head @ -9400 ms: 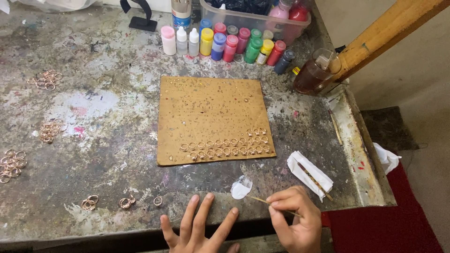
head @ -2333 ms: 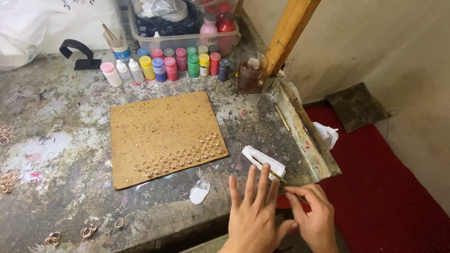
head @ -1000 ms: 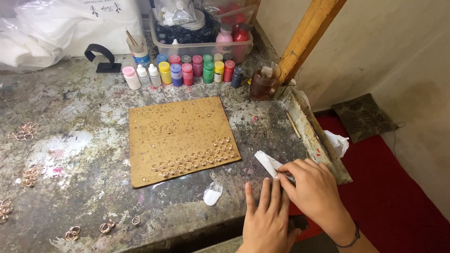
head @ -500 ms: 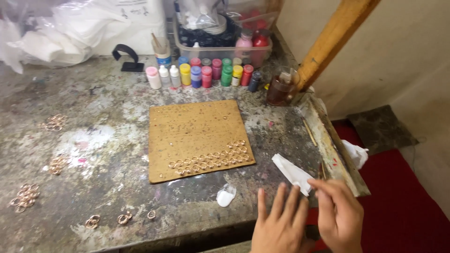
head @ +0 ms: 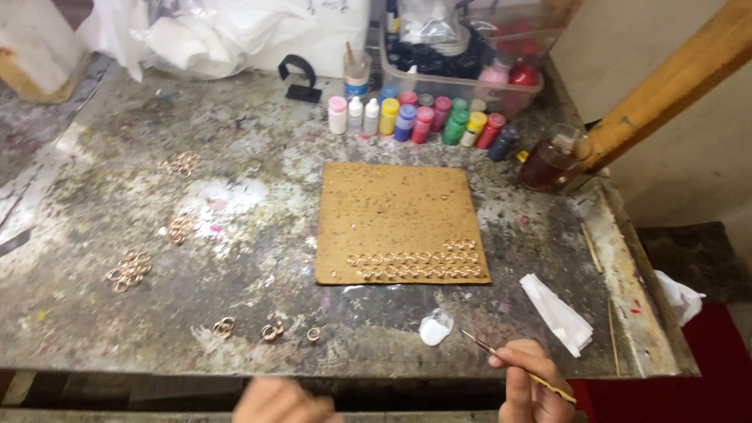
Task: The person uses a small brush to apply white paint to small copper rings on a workbench. They dip the brush into a small puddle of paint, carefully coat each ring, and place the painted rings on a cork board. The process is repeated for several rings.
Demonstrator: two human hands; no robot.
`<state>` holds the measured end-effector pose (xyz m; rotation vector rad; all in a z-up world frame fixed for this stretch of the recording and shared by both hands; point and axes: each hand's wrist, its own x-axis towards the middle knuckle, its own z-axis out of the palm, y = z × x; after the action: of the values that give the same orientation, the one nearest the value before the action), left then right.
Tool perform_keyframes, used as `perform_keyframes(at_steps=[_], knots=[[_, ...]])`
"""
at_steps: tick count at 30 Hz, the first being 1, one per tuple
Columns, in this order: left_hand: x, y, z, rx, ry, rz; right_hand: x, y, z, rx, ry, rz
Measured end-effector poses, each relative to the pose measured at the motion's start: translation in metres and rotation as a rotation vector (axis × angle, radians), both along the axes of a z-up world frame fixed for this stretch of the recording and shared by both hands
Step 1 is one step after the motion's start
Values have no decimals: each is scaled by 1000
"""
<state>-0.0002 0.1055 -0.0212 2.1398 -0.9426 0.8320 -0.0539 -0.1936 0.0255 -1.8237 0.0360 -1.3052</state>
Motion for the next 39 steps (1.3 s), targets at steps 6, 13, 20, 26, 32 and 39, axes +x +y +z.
perform_keyframes(at_steps=[6, 13, 20, 26, 32, 39], knots=[[67, 9, 90, 123, -8, 79, -12, 3, -7, 131, 127, 39], [82, 6, 102, 213, -122, -43, -4, 4, 23, -2, 246, 107], [34, -21, 91, -257, 134, -266, -1, 0, 27, -55, 317, -2], [14, -27, 69, -341, 520, -397, 6, -4, 36, -227, 288, -12], [12, -25, -6, 27, 945, -181, 7, 1, 38, -166, 321, -27], [14, -43, 51, -351, 642, -224, 9, 2, 38, -219, 299, 25]])
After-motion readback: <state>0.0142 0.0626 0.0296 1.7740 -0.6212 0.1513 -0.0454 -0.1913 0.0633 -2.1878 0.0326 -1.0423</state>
